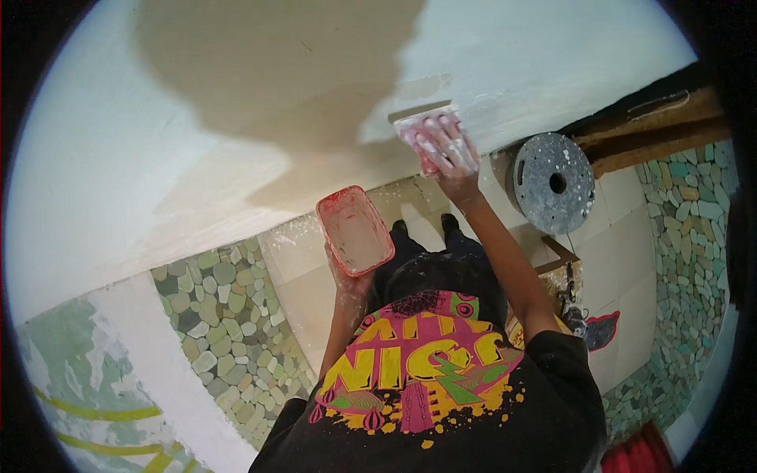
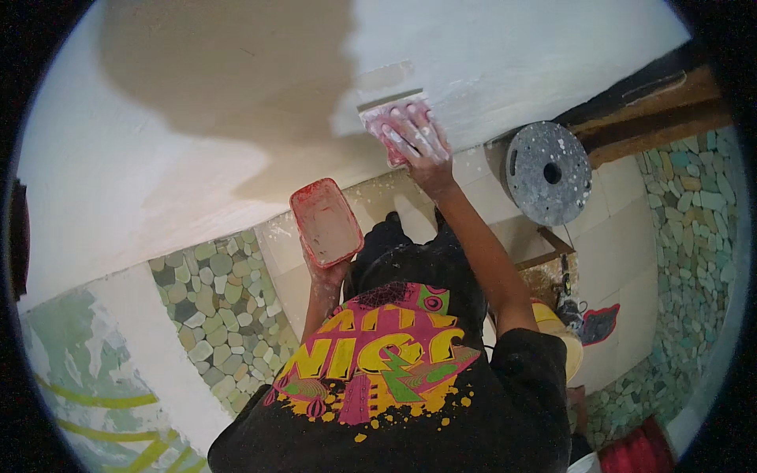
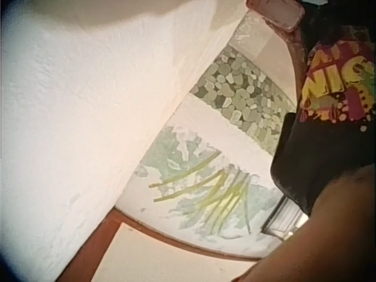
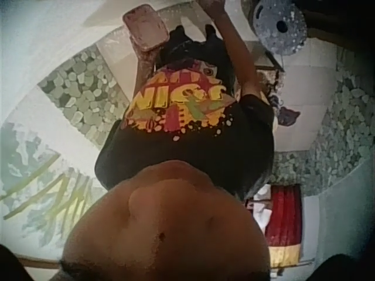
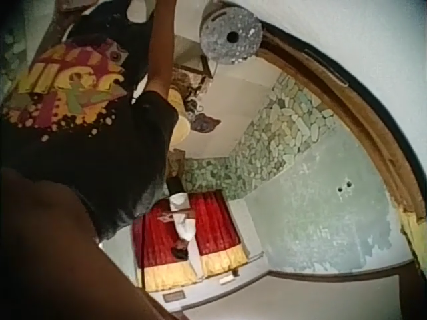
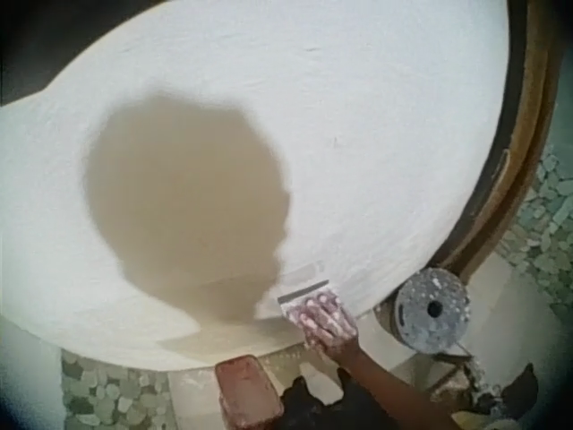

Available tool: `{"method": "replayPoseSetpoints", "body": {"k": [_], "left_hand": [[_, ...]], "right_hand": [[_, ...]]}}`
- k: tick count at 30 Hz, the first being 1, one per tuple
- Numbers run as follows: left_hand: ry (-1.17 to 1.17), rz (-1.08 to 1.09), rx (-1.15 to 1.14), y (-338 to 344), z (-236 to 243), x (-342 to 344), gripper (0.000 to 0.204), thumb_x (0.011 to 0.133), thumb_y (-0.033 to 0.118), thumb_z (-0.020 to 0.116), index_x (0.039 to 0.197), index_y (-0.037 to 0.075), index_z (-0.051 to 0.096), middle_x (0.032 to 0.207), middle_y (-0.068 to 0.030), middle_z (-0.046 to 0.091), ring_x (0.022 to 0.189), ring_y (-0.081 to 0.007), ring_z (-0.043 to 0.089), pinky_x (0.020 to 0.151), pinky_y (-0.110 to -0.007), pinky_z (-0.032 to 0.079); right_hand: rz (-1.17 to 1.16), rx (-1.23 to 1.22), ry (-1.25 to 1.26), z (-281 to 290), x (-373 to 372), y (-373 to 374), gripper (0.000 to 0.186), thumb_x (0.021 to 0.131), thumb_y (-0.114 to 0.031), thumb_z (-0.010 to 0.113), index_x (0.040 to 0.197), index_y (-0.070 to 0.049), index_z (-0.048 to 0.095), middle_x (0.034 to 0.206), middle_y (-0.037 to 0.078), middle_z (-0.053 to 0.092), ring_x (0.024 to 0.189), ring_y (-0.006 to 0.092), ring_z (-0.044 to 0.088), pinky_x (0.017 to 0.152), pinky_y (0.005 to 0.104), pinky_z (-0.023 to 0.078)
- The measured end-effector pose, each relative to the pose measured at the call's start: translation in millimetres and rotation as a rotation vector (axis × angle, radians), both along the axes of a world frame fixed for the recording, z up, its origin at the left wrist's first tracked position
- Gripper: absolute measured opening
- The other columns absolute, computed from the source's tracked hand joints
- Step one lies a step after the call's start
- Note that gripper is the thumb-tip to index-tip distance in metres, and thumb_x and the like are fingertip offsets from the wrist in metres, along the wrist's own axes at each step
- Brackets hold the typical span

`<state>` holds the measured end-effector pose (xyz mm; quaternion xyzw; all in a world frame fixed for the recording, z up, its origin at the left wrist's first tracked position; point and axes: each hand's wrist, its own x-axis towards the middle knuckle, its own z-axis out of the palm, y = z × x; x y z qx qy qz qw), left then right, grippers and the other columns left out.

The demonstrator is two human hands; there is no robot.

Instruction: The person is applying and smoothing plaster on a wall using a hand tool.

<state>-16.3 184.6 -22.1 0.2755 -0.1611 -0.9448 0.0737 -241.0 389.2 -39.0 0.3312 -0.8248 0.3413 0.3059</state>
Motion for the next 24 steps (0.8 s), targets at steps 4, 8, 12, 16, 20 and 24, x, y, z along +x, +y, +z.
{"method": "replayPoseSetpoints", "body": {"k": [4,8,12,16,20,24], "left_hand": [[-0.053,0.092,-0.033,12,-6,0,0.055,0.100,0.052,0.045,0.140,0.014,0.051,0.132,-0.0086,0.062,0.117,-0.0316,0.063,0.092,-0.057,0.056],[-0.031,0.060,0.010,10,3,-5,0.055,0.100,0.052,0.045,0.140,0.014,0.050,0.132,-0.0084,0.062,0.117,-0.0316,0.063,0.094,-0.056,0.055],[-0.033,0.014,0.014,2,17,-10,0.055,0.101,0.052,0.045,0.140,0.014,0.051,0.132,-0.0084,0.062,0.118,-0.0316,0.063,0.095,-0.055,0.055],[-0.021,0.028,-0.032,-30,-2,4,0.056,0.101,0.051,0.044,0.141,0.013,0.050,0.134,-0.0083,0.060,0.120,-0.0307,0.060,0.099,-0.052,0.052],[-0.005,-0.074,-0.060,-46,5,-5,0.057,0.101,0.052,0.042,0.141,0.011,0.049,0.136,-0.0082,0.059,0.122,-0.0297,0.059,0.103,-0.050,0.050],[-0.022,-0.062,0.021,-66,13,-9,0.057,0.099,0.051,0.048,0.140,0.011,0.050,0.133,-0.0105,0.061,0.118,-0.0322,0.062,0.096,-0.052,0.054]], "right_hand": [[0.005,-0.242,-0.003,89,-14,-3,0.044,0.085,-0.017,0.064,0.129,-0.020,0.068,0.147,0.007,0.054,0.140,0.0328,0.045,0.117,0.0516,0.030],[0.016,-0.021,0.031,47,-22,-22,0.057,0.077,-0.012,0.066,0.133,-0.020,0.064,0.149,0.009,0.052,0.139,0.0324,0.046,0.114,0.0523,0.034],[-0.005,-0.017,-0.065,0,-2,-23,0.048,0.082,-0.014,0.065,0.130,-0.020,0.066,0.146,0.010,0.054,0.139,0.0340,0.046,0.112,0.0518,0.037],[-0.114,-0.148,0.014,62,6,-17,0.045,0.088,0.000,0.060,0.133,-0.006,0.063,0.142,0.018,0.056,0.133,0.0357,0.051,0.110,0.0464,0.041],[-0.273,-0.852,-0.268,103,-8,-49,0.043,0.098,0.004,0.049,0.139,-0.002,0.056,0.142,0.019,0.055,0.132,0.0319,0.051,0.111,0.0375,0.040],[-0.181,-0.724,-0.363,92,18,-106,0.056,0.090,0.014,0.046,0.143,-0.004,0.054,0.142,0.017,0.052,0.133,0.0303,0.050,0.110,0.0364,0.040]]}}
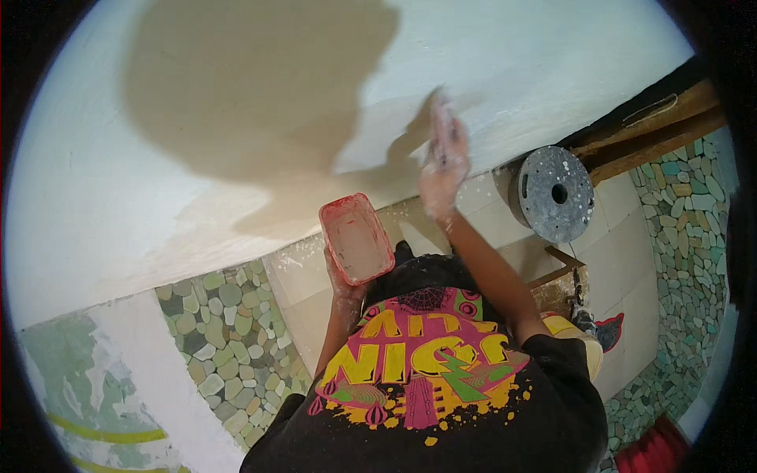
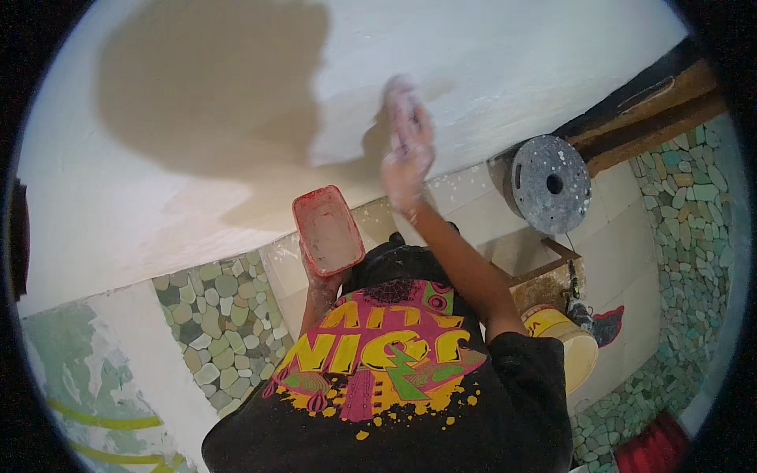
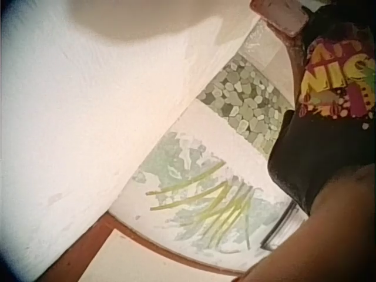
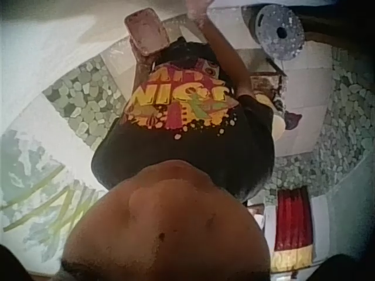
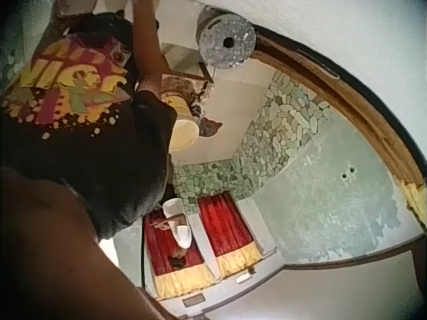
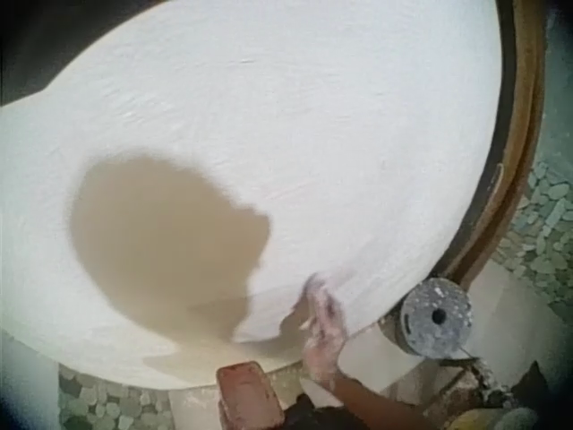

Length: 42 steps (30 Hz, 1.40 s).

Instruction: The person is applying and smoothing plaster on a wall using a hand tool.

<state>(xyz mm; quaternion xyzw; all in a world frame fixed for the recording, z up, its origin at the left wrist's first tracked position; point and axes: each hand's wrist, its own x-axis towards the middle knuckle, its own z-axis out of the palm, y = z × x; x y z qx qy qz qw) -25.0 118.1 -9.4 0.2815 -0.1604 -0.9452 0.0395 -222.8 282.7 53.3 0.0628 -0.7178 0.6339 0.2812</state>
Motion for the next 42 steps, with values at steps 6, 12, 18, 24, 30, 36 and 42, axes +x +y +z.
{"method": "replayPoseSetpoints", "body": {"k": [6,12,18,24,30,36,42], "left_hand": [[0.041,-0.114,0.034,-36,-3,0,0.059,0.100,0.052,0.046,0.142,0.011,0.047,0.136,-0.0132,0.058,0.119,-0.0336,0.061,0.095,-0.054,0.055],[0.080,-0.213,0.037,-60,6,3,0.062,0.097,0.053,0.049,0.143,0.011,0.047,0.135,-0.0140,0.058,0.118,-0.0346,0.062,0.095,-0.055,0.055],[0.065,-0.303,-0.013,-89,-16,-2,0.062,0.098,0.056,0.045,0.143,0.013,0.048,0.137,-0.0121,0.059,0.122,-0.0310,0.059,0.102,-0.052,0.050],[0.097,-0.340,-0.061,-99,2,-10,0.070,0.095,0.059,0.052,0.148,0.013,0.042,0.139,-0.0126,0.056,0.122,-0.0334,0.059,0.100,-0.053,0.052],[0.041,-0.311,-0.094,-118,-23,-3,0.072,0.094,0.059,0.052,0.148,0.012,0.042,0.141,-0.0132,0.055,0.123,-0.0334,0.058,0.100,-0.052,0.052],[-0.032,-0.235,-0.103,-110,-22,-3,0.070,0.095,0.058,0.052,0.147,0.012,0.043,0.139,-0.0136,0.056,0.121,-0.0334,0.060,0.097,-0.052,0.054],[0.126,-0.272,-0.112,-84,-2,-16,0.067,0.096,0.055,0.052,0.147,0.012,0.044,0.138,-0.0137,0.056,0.120,-0.0336,0.060,0.096,-0.052,0.054]], "right_hand": [[0.262,-0.098,-0.010,21,34,-13,0.053,0.089,0.014,0.049,0.138,-0.005,0.059,0.135,0.016,0.059,0.128,0.0265,0.055,0.109,0.0337,0.040],[-0.202,-0.202,0.003,17,-18,38,0.044,0.095,0.008,0.052,0.136,-0.005,0.060,0.131,0.018,0.063,0.120,0.0254,0.061,0.102,0.0339,0.047],[-0.025,0.108,0.035,8,34,-36,0.050,0.088,0.015,0.052,0.132,-0.005,0.065,0.134,0.018,0.062,0.128,0.0302,0.056,0.108,0.0355,0.043],[-0.201,0.549,0.482,2,-1,32,0.041,0.084,-0.004,0.069,0.124,-0.013,0.069,0.142,0.016,0.057,0.135,0.0373,0.050,0.111,0.0494,0.040],[-0.111,0.948,0.368,-51,-45,65,0.055,0.080,-0.015,0.070,0.135,-0.021,0.063,0.149,0.008,0.051,0.142,0.0337,0.042,0.115,0.0510,0.035],[-0.160,0.826,0.023,-96,9,68,0.056,0.082,-0.001,0.064,0.137,-0.013,0.061,0.150,0.011,0.051,0.141,0.0335,0.045,0.115,0.0464,0.035],[-0.289,0.124,0.066,0,-26,51,0.047,0.089,0.008,0.055,0.134,-0.004,0.061,0.129,0.017,0.064,0.116,0.0299,0.063,0.098,0.0349,0.050]]}}
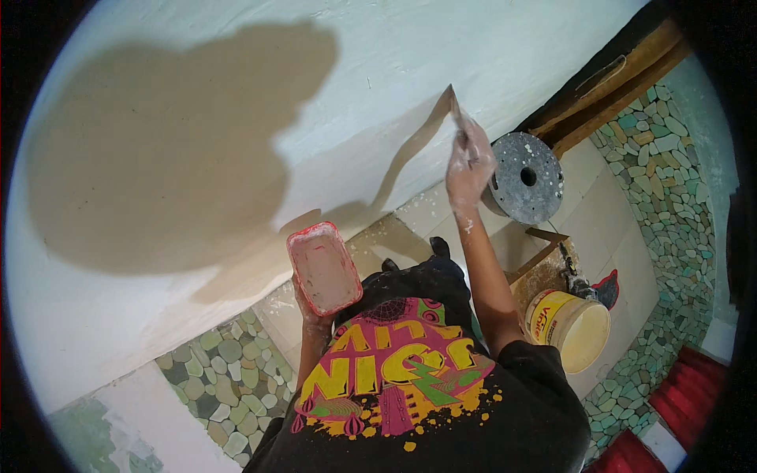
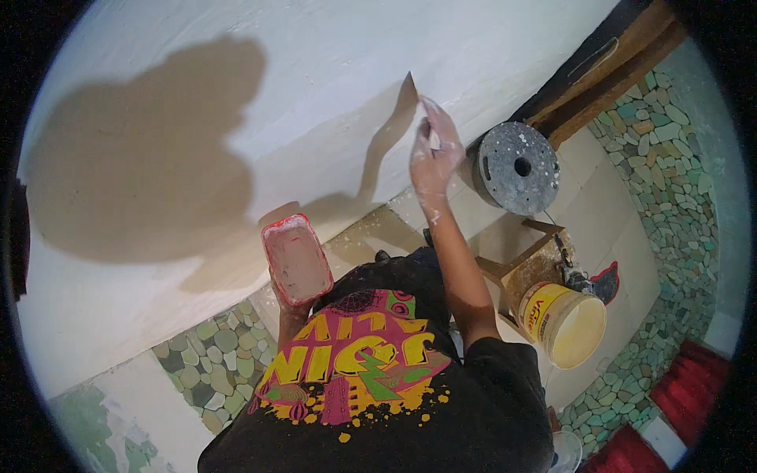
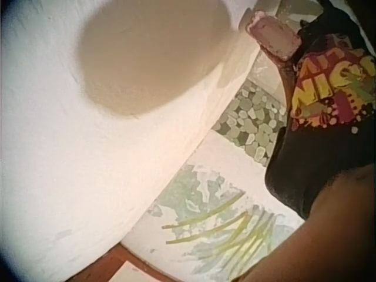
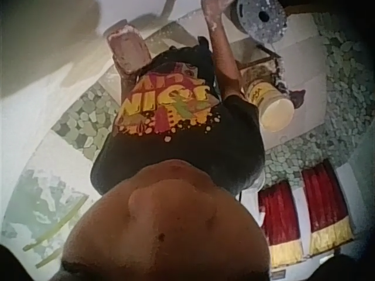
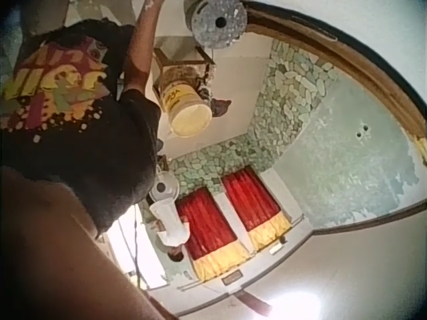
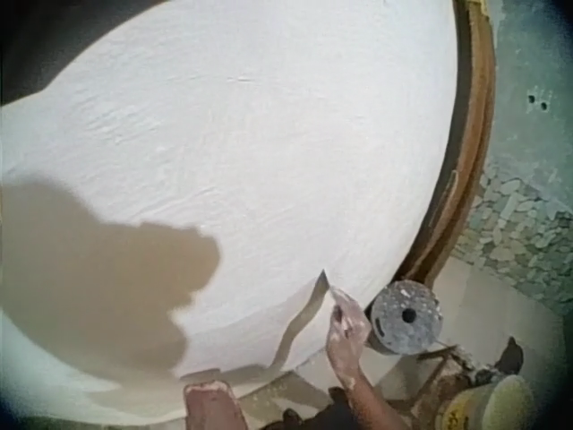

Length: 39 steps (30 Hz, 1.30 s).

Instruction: The person is applying and smoothing plaster on a wall using a hand tool.

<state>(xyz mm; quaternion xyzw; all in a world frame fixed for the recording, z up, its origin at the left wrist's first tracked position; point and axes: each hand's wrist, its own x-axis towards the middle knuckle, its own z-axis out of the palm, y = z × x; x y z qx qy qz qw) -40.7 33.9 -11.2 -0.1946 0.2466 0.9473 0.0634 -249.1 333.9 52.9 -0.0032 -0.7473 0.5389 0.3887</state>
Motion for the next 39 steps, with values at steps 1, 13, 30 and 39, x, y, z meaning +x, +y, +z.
{"method": "replayPoseSetpoints", "body": {"k": [1,13,30,39], "left_hand": [[-0.008,0.012,0.000,3,1,-1,0.067,0.096,0.055,0.052,0.146,0.012,0.044,0.138,-0.0137,0.056,0.120,-0.0336,0.060,0.096,-0.052,0.054],[-0.008,0.118,-0.001,19,-3,-6,0.060,0.099,0.049,0.050,0.146,0.011,0.044,0.138,-0.0134,0.057,0.121,-0.0336,0.060,0.098,-0.052,0.054],[-0.137,0.078,0.100,27,-5,-11,0.058,0.099,0.047,0.050,0.143,0.010,0.046,0.134,-0.0147,0.058,0.117,-0.0347,0.062,0.093,-0.055,0.056],[-0.168,0.072,0.088,20,-10,0,0.062,0.099,0.052,0.048,0.144,0.011,0.046,0.136,-0.0122,0.058,0.119,-0.0331,0.060,0.098,-0.053,0.053]], "right_hand": [[-0.016,0.013,0.036,11,-3,-9,0.046,0.089,0.009,0.055,0.132,-0.004,0.062,0.124,0.017,0.066,0.113,0.0281,0.064,0.096,0.0349,0.051],[0.352,-0.504,-0.314,34,36,-27,0.055,0.085,0.018,0.047,0.133,-0.004,0.063,0.129,0.014,0.060,0.122,0.0216,0.057,0.094,0.0274,0.048],[0.247,0.495,0.233,40,12,5,0.046,0.079,0.002,0.061,0.124,-0.003,0.067,0.134,0.015,0.061,0.130,0.0353,0.055,0.109,0.0475,0.042],[0.304,0.903,-0.020,-94,16,36,0.054,0.081,-0.010,0.066,0.134,-0.010,0.061,0.145,0.009,0.054,0.138,0.0313,0.047,0.117,0.0491,0.035]]}}
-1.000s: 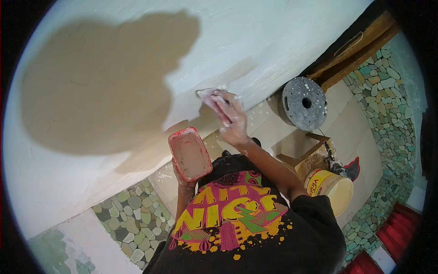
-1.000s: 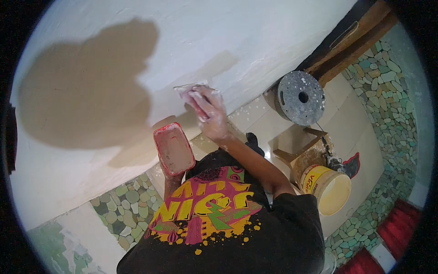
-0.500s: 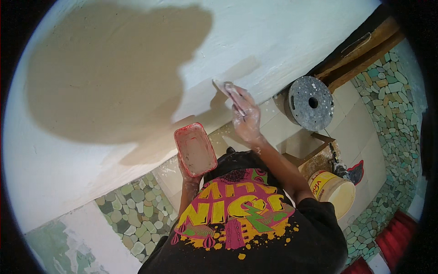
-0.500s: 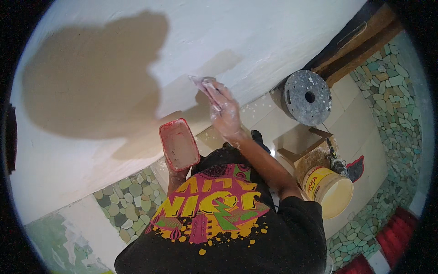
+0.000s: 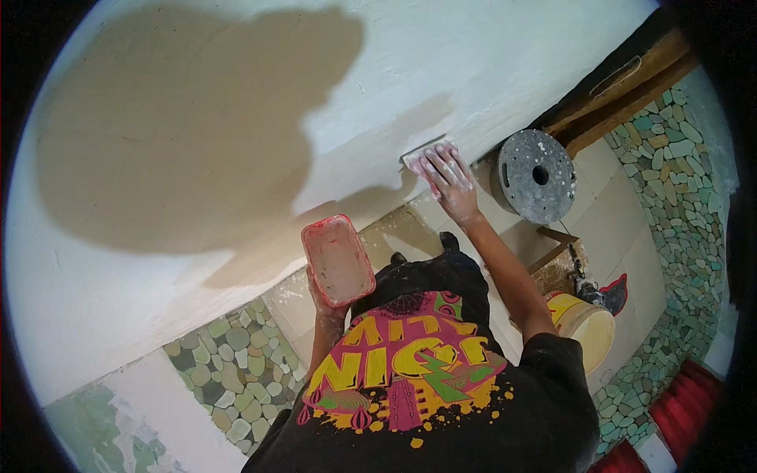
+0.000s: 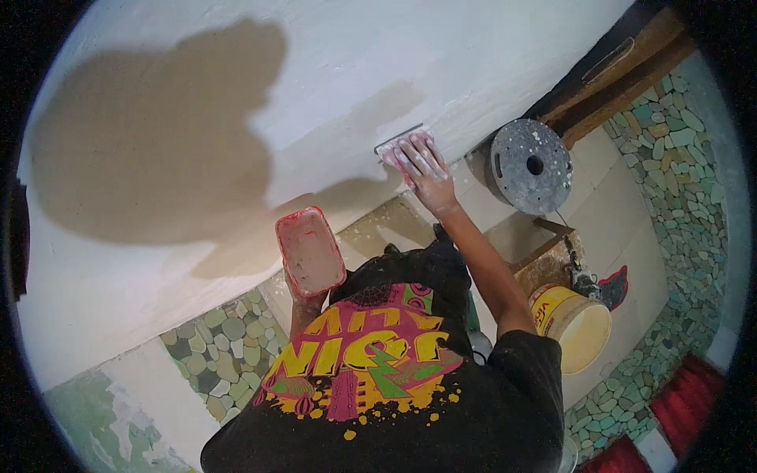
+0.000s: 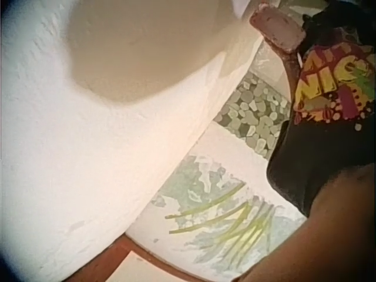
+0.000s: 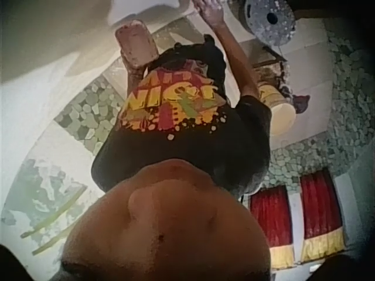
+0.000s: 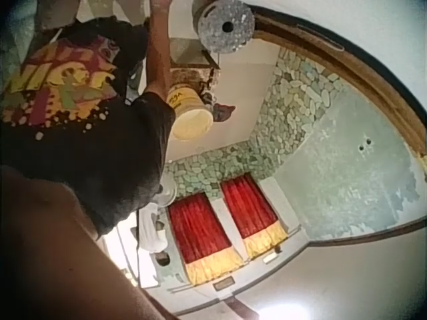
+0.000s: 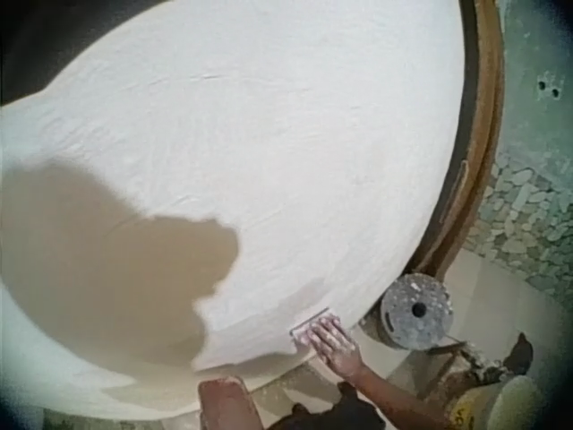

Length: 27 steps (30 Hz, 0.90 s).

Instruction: The person is applying and smoothing plaster on a wall using a hand tool.

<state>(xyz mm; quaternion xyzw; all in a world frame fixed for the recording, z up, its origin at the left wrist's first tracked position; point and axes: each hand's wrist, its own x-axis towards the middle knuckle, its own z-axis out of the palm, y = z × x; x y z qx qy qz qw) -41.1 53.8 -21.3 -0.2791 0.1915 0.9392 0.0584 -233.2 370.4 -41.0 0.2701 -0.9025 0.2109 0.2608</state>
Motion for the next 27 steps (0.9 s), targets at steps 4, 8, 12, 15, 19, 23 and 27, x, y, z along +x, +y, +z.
{"method": "replayPoseSetpoints", "body": {"k": [4,8,12,15,19,23,27], "left_hand": [[0.066,0.024,0.012,-2,1,7,0.058,0.099,0.047,0.050,0.144,0.010,0.045,0.135,-0.0143,0.058,0.118,-0.0344,0.061,0.094,-0.054,0.055],[0.002,0.042,0.003,2,3,3,0.061,0.099,0.052,0.047,0.144,0.011,0.046,0.137,-0.0126,0.058,0.120,-0.0333,0.060,0.098,-0.054,0.053],[0.008,0.055,-0.073,2,-8,4,0.066,0.098,0.058,0.045,0.147,0.013,0.045,0.141,-0.0110,0.056,0.124,-0.0330,0.057,0.103,-0.053,0.049],[0.036,0.010,0.023,6,8,-6,0.058,0.101,0.048,0.046,0.144,0.010,0.046,0.136,-0.0142,0.058,0.118,-0.0335,0.061,0.094,-0.054,0.055],[0.056,-0.024,-0.025,9,14,-11,0.058,0.101,0.047,0.047,0.145,0.010,0.045,0.137,-0.0143,0.057,0.119,-0.0336,0.061,0.095,-0.054,0.055],[0.116,-0.045,-0.012,15,14,-15,0.059,0.100,0.047,0.048,0.146,0.010,0.044,0.138,-0.0144,0.056,0.120,-0.0341,0.060,0.097,-0.054,0.054],[0.068,-0.052,-0.043,23,16,-14,0.061,0.099,0.050,0.049,0.147,0.011,0.043,0.139,-0.0137,0.056,0.122,-0.0345,0.059,0.098,-0.055,0.053]], "right_hand": [[-0.099,-0.289,0.086,67,0,-13,0.051,0.082,0.004,0.061,0.132,-0.008,0.064,0.141,0.013,0.058,0.133,0.0337,0.053,0.111,0.0446,0.042],[-0.309,-0.801,-0.008,113,-8,-34,0.055,0.082,0.015,0.053,0.131,-0.006,0.064,0.136,0.016,0.060,0.120,0.0303,0.061,0.099,0.0367,0.049],[-0.049,-1.473,-0.325,103,11,-95,0.062,0.076,0.019,0.049,0.132,-0.005,0.063,0.136,0.015,0.057,0.124,0.0285,0.057,0.099,0.0331,0.048],[0.065,-0.876,-0.164,86,29,-92,0.057,0.083,0.019,0.049,0.133,-0.005,0.063,0.139,0.017,0.054,0.125,0.0296,0.057,0.101,0.0338,0.048],[0.086,-0.788,-0.136,75,17,-52,0.051,0.079,0.012,0.061,0.126,-0.006,0.067,0.138,0.019,0.056,0.129,0.0375,0.054,0.107,0.0428,0.044],[-0.032,-0.181,0.188,64,-12,-17,0.049,0.082,-0.017,0.067,0.131,-0.017,0.065,0.145,0.008,0.055,0.138,0.0317,0.048,0.116,0.0489,0.036],[0.008,0.007,0.081,-30,-37,-14,0.061,0.082,-0.016,0.067,0.141,-0.018,0.055,0.150,0.006,0.049,0.144,0.0280,0.040,0.120,0.0487,0.030]]}}
